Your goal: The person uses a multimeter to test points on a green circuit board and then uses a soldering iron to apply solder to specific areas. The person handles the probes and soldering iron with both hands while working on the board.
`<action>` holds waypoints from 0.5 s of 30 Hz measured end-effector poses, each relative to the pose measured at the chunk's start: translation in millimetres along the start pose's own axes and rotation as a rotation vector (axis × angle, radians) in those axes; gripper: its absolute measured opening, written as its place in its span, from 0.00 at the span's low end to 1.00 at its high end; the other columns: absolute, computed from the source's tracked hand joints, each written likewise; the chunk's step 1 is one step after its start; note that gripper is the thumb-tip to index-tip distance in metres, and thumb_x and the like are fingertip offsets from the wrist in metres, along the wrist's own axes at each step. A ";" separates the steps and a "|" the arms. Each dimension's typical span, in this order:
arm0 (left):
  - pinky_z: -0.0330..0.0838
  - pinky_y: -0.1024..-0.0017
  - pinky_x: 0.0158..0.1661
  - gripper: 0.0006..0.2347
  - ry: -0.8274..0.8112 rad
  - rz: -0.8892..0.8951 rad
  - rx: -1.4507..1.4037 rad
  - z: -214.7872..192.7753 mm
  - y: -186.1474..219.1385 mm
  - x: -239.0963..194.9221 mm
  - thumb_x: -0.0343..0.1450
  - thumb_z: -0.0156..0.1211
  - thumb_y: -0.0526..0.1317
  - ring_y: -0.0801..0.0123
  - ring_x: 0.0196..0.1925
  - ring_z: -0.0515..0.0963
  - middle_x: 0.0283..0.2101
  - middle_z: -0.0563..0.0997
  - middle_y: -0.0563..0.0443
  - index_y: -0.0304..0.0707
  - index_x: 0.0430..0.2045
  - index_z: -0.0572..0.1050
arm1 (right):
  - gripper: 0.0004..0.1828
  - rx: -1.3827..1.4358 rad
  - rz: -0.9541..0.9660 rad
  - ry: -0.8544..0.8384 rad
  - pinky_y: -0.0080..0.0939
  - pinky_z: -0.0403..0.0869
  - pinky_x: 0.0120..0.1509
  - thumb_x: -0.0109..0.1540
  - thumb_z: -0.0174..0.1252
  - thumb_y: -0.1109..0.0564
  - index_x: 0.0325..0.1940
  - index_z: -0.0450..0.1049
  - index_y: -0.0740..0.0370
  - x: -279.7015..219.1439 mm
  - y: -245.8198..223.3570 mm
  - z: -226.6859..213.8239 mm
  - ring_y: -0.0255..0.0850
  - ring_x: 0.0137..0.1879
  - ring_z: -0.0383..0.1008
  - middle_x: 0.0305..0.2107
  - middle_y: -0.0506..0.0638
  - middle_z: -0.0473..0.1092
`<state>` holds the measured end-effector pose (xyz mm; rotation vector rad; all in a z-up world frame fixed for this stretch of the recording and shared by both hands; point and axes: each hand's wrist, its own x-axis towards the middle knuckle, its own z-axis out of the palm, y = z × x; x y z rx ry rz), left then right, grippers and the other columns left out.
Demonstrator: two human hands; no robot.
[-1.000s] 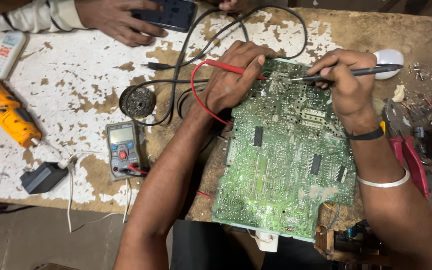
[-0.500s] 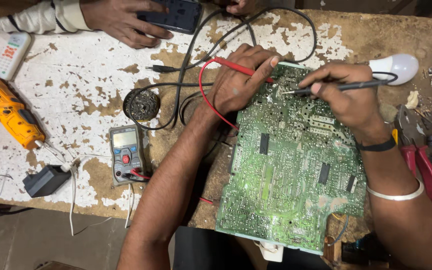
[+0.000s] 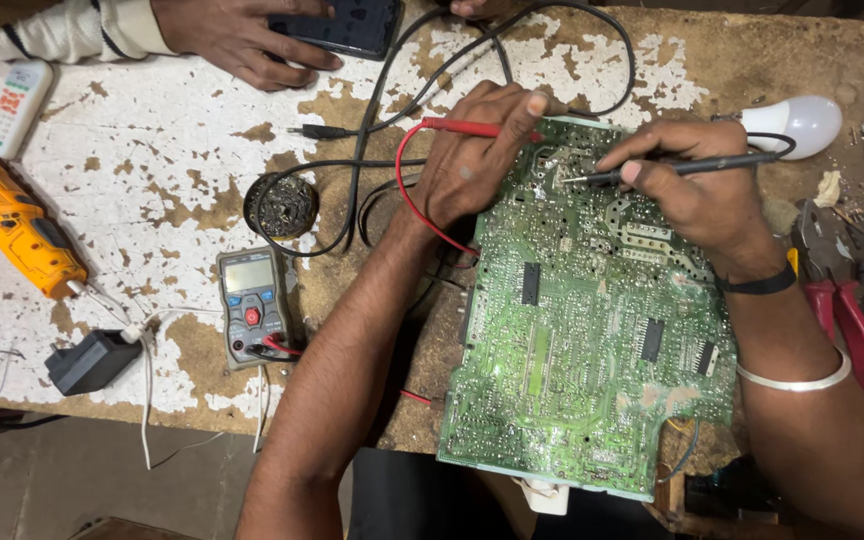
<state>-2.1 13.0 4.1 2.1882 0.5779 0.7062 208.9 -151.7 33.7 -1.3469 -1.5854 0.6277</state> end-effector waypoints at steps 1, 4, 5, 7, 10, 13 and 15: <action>0.71 0.59 0.52 0.34 0.016 0.030 0.009 1.1 -0.8 -0.7 0.78 0.25 0.62 0.63 0.43 0.77 0.34 0.83 0.48 0.36 0.47 0.82 | 0.10 -0.015 0.002 0.000 0.34 0.74 0.45 0.67 0.60 0.57 0.46 0.81 0.66 -0.4 0.8 -0.3 0.34 0.36 0.75 0.33 0.51 0.76; 0.71 0.58 0.51 0.37 0.035 0.084 0.042 -0.4 -0.9 1.1 0.79 0.23 0.65 0.63 0.44 0.77 0.36 0.83 0.49 0.34 0.46 0.81 | 0.10 -0.031 0.003 0.006 0.34 0.74 0.45 0.67 0.59 0.57 0.46 0.81 0.67 1.3 1.8 -1.4 0.34 0.37 0.75 0.32 0.51 0.76; 0.71 0.58 0.51 0.37 0.021 0.073 0.051 -0.9 -0.7 1.2 0.78 0.21 0.65 0.63 0.43 0.76 0.35 0.83 0.49 0.34 0.45 0.81 | 0.10 -0.017 0.009 0.008 0.34 0.74 0.46 0.67 0.59 0.58 0.46 0.81 0.67 0.9 2.0 -1.5 0.34 0.38 0.76 0.34 0.51 0.77; 0.70 0.57 0.52 0.38 0.010 0.070 0.026 -1.4 0.1 -2.5 0.78 0.19 0.65 0.62 0.43 0.75 0.35 0.82 0.49 0.36 0.46 0.82 | 0.10 0.004 0.018 0.009 0.34 0.74 0.47 0.67 0.59 0.58 0.46 0.80 0.68 -1.2 2.4 -0.4 0.34 0.39 0.76 0.35 0.52 0.77; 0.68 0.57 0.51 0.37 0.006 0.129 -0.009 -4.3 2.4 -3.7 0.78 0.18 0.64 0.61 0.44 0.74 0.40 0.81 0.47 0.38 0.52 0.80 | 0.10 0.000 0.021 0.017 0.34 0.75 0.46 0.66 0.58 0.59 0.46 0.80 0.68 -0.2 2.7 -0.2 0.34 0.37 0.76 0.32 0.52 0.77; 0.68 0.60 0.48 0.34 -0.005 0.198 0.070 -5.3 6.1 -2.9 0.80 0.25 0.63 0.63 0.45 0.74 0.46 0.79 0.46 0.36 0.59 0.75 | 0.11 -0.007 0.033 0.023 0.34 0.74 0.44 0.65 0.58 0.59 0.45 0.81 0.68 1.3 2.8 -1.5 0.34 0.35 0.76 0.30 0.52 0.76; 0.69 0.61 0.49 0.31 0.021 0.214 0.107 -5.2 8.1 -4.9 0.80 0.30 0.63 0.62 0.46 0.74 0.44 0.79 0.47 0.37 0.58 0.75 | 0.10 0.021 0.037 0.025 0.33 0.75 0.45 0.65 0.58 0.59 0.45 0.80 0.68 0.0 2.9 -0.9 0.34 0.35 0.76 0.31 0.52 0.76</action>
